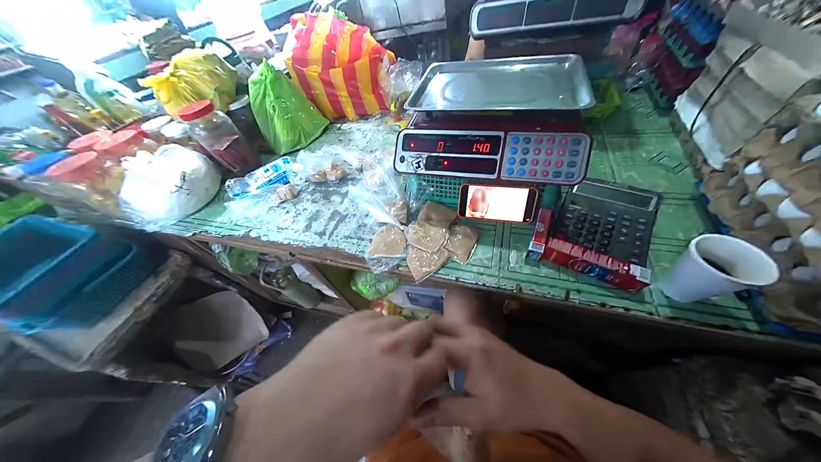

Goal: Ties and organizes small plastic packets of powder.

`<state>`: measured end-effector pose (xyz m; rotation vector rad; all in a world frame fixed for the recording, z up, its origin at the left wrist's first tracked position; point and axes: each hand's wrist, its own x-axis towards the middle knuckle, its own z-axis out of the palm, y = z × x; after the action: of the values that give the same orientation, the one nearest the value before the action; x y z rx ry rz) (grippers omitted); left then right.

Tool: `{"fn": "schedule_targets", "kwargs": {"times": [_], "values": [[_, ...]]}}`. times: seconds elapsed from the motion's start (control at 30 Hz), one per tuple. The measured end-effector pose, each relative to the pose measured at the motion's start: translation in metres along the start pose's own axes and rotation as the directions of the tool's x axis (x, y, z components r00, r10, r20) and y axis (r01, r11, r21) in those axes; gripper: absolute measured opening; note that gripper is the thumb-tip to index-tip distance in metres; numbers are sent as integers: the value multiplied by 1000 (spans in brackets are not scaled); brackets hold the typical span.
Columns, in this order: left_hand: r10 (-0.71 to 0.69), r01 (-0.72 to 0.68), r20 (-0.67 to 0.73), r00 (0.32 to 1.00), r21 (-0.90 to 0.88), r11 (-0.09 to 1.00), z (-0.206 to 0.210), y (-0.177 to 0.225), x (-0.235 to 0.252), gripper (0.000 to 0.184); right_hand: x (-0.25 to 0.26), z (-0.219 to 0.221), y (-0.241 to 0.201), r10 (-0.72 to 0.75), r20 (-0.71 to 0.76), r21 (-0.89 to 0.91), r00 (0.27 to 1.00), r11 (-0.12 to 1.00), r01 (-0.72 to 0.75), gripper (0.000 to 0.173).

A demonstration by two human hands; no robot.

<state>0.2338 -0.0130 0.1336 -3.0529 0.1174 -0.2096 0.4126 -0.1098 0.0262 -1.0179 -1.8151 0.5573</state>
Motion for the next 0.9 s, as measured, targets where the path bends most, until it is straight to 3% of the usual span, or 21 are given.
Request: {"fn": "schedule_targets", "kwargs": {"times": [0.03,0.1,0.2,0.27,0.37,0.5,0.6,0.7,0.8,0.9], "values": [[52,-52,-10,999,-38,998,-7,2,6,20,0,3,-5,-54,0,35,999,998,54,37],[80,-91,-71,994,-174,981,-33,-6,8,16,0,3,-4,-139,-42,74,989,987,142,33],[-125,-5,-260,958,-446,895,-64,-31,-15,9,5,-3,14,-137,-47,78,989,987,140,33],[-304,21,-405,862,-572,820,-69,-46,-29,4,15,-5,27,-64,-17,-7,998,998,64,24],[-538,58,-496,681,-696,716,-58,-59,-34,12,55,-12,29,21,-29,-77,999,997,-23,15],[-656,163,-554,513,-687,708,-38,-64,-55,13,144,-49,-12,-28,-68,-199,997,980,14,15],[-742,162,-537,400,-756,634,-36,-52,-86,14,218,-81,-51,-47,-96,-366,994,931,8,34],[-830,172,-453,326,-834,524,-28,-36,-122,10,280,-95,-69,-102,-194,-469,976,883,0,38],[-901,259,-326,287,-879,401,-4,-11,-162,12,320,-72,-36,-153,-262,-489,953,872,6,28],[-927,287,-287,240,-891,351,24,16,-197,18,331,-38,21,44,-47,-553,998,831,-63,50]]}}
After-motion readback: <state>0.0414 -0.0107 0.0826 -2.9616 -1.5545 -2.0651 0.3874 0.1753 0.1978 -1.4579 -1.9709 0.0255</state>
